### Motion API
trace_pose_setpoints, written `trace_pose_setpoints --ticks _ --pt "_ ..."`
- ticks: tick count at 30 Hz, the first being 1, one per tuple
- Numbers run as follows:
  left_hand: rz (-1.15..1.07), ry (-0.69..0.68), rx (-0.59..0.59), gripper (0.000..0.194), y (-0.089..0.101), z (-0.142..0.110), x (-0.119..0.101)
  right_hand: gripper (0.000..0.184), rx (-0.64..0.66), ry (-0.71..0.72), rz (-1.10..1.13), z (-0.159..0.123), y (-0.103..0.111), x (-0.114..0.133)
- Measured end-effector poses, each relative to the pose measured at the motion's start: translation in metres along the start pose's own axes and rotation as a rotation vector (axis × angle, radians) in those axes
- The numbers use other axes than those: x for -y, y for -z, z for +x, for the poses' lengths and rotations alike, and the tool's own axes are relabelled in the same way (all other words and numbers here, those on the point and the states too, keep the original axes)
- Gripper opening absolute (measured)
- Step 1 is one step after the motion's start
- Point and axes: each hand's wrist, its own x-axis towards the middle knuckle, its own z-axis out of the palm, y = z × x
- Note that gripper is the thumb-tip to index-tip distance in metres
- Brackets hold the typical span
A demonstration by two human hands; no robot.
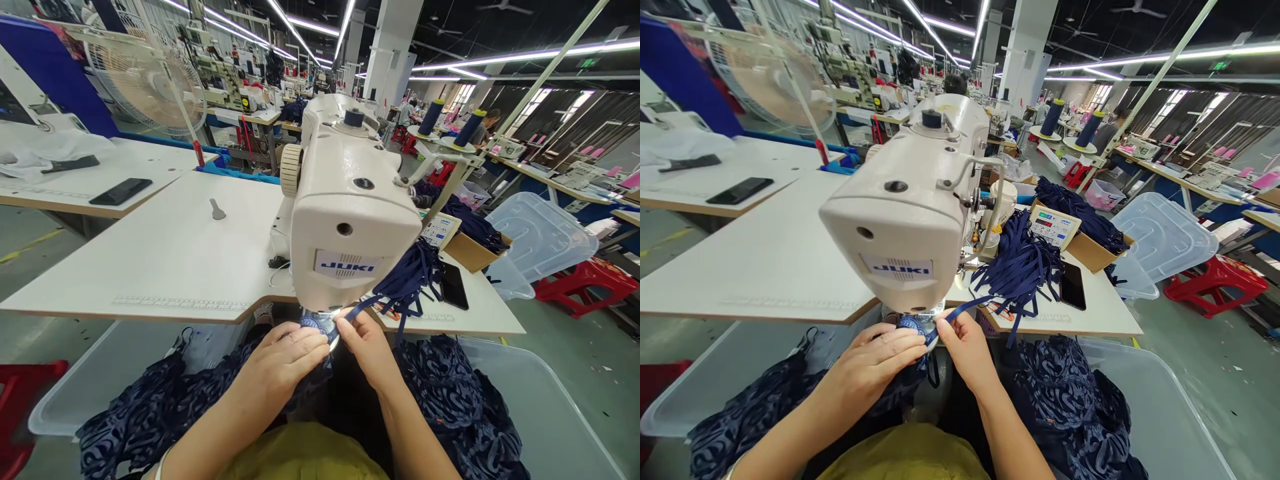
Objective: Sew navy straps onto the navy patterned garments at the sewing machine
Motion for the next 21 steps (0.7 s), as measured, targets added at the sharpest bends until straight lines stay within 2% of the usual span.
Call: trace_pose_setpoints --ticks 4,11,21 --pt "0.018 -0.058 -0.007 0.027 0.005 0.005 0.0 0.017 -0.007 0.058 0.02 0.002 -0.001 0.0" --pt "0.056 -0.106 0.032 0.032 0.012 0.008 0.004 0.015 -0.028 0.076 -0.011 0.003 -0.005 -0.006" --pt "0.02 -0.142 0.091 0.037 0.009 0.006 0.007 0.013 -0.063 0.078 -0.06 0.001 -0.008 -0.005"
